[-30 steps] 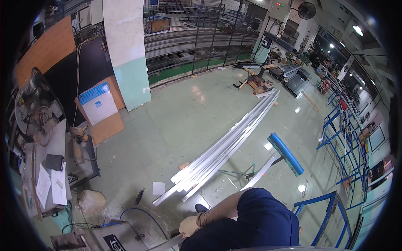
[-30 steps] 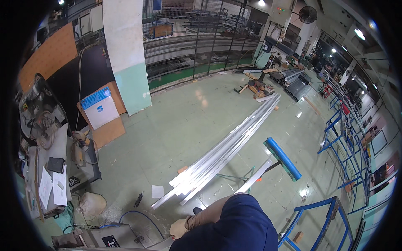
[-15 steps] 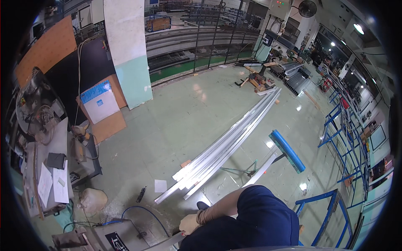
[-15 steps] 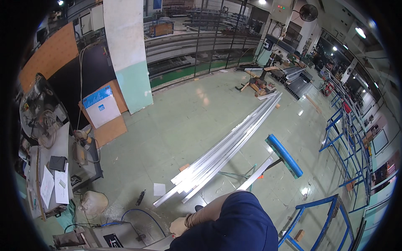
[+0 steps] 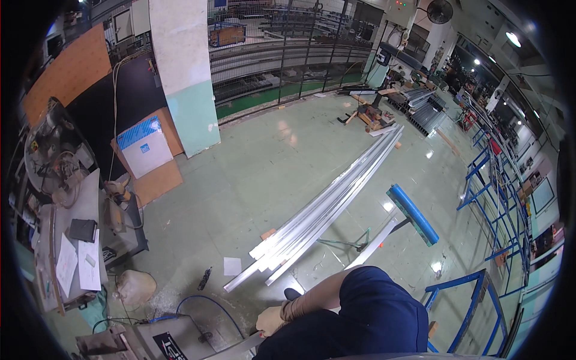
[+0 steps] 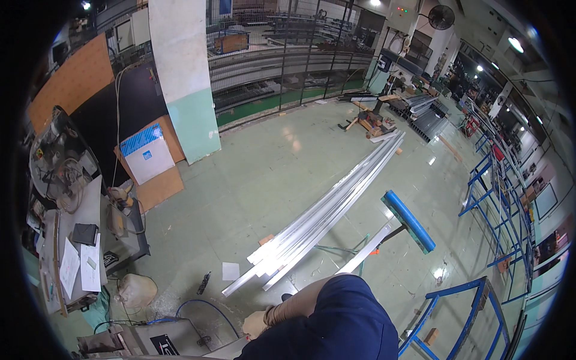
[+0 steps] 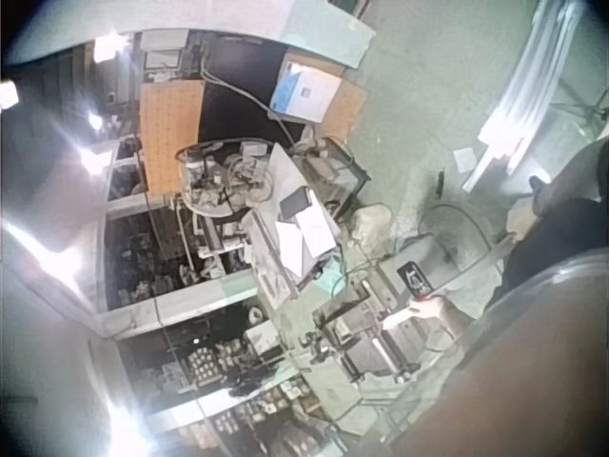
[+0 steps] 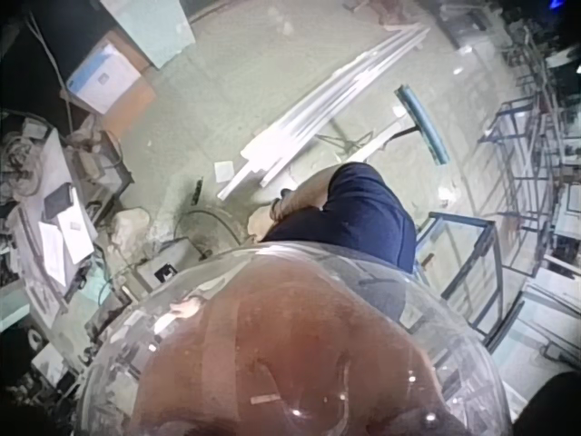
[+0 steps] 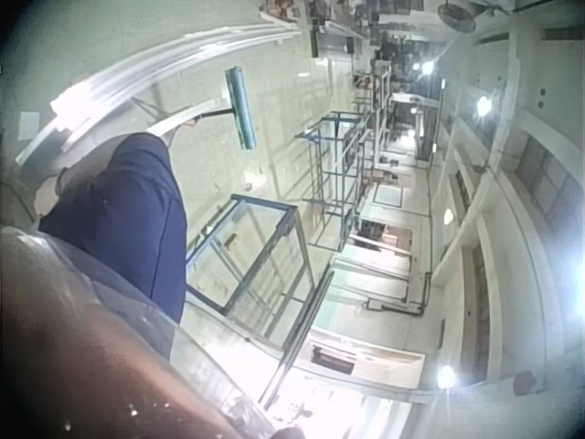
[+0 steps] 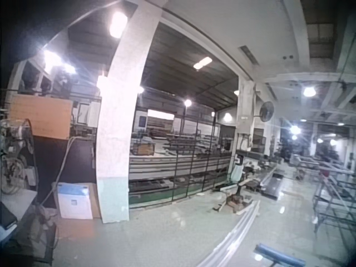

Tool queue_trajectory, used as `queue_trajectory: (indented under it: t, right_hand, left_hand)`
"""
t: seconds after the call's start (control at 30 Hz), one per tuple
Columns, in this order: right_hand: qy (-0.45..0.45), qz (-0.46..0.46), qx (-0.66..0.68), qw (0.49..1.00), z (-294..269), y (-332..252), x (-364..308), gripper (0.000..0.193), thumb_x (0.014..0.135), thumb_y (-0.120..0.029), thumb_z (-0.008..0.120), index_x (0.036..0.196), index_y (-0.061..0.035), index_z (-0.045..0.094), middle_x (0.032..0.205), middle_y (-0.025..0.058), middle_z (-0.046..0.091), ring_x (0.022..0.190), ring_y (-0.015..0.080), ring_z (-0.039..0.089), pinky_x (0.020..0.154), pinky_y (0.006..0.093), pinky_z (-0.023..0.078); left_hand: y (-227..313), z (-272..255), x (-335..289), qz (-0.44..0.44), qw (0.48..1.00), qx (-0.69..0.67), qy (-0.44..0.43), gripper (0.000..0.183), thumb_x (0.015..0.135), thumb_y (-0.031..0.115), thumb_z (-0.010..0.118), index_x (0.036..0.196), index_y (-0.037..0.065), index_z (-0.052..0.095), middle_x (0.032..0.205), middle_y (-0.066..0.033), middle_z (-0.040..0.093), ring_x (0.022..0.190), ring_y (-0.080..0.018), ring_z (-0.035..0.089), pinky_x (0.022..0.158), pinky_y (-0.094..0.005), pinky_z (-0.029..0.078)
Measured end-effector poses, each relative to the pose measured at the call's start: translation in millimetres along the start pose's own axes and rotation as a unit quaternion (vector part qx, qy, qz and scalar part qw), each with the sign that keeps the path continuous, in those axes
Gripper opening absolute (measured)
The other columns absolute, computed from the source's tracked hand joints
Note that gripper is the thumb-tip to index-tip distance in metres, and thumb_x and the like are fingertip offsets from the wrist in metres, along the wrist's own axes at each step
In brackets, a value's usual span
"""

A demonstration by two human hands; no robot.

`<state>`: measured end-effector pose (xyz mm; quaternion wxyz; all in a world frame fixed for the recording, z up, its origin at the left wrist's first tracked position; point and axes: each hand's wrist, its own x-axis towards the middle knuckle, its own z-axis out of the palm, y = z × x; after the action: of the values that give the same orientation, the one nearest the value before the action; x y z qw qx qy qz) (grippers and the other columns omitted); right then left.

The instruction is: The person bends metal profiles with a rolling machine by positioning the profiles, adjusting the machine clamps and rollers by hand, and feeding the profiles through the rollers.

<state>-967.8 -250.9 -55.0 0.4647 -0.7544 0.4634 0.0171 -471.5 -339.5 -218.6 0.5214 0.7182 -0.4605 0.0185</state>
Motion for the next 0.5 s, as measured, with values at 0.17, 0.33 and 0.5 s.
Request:
queue_trajectory:
  t: [0.17,0.33,0.5]
  right_hand:
    - [0.006,0.002,-0.001,1.0,2,-3,4,0.046,0.095,-0.041,0.061,0.099,0.0018,0.077,0.093,0.0299,0.073,0.091,0.0486,0.071,0.084,0.0553,0.056]
    - [0.015,-0.002,-0.016,1.0,3,-2,8,0.045,0.094,-0.04,0.062,0.099,0.0026,0.077,0.092,0.0295,0.073,0.091,0.0488,0.071,0.083,0.0552,0.056]
    - [0.021,-0.002,-0.021,1.0,3,-4,9,0.046,0.094,-0.04,0.062,0.098,0.003,0.077,0.092,0.0296,0.073,0.09,0.0489,0.071,0.083,0.0553,0.056]
  left_hand:
    - [-5,-5,4,-0.021,0.999,-0.04,-0.022,0.043,0.107,0.034,0.054,0.141,0.008,0.057,0.143,-0.0324,0.054,0.126,-0.0521,0.057,0.103,-0.0657,0.046]
    - [6,1,14,-0.142,0.987,-0.078,-0.016,0.04,0.101,0.03,0.061,0.133,0.007,0.061,0.144,-0.0286,0.054,0.122,-0.0515,0.057,0.101,-0.0615,0.049]
    - [13,62,21,-0.178,0.978,-0.107,-0.011,0.039,0.098,0.029,0.066,0.129,0.006,0.063,0.141,-0.0258,0.055,0.118,-0.0489,0.058,0.099,-0.0573,0.051]
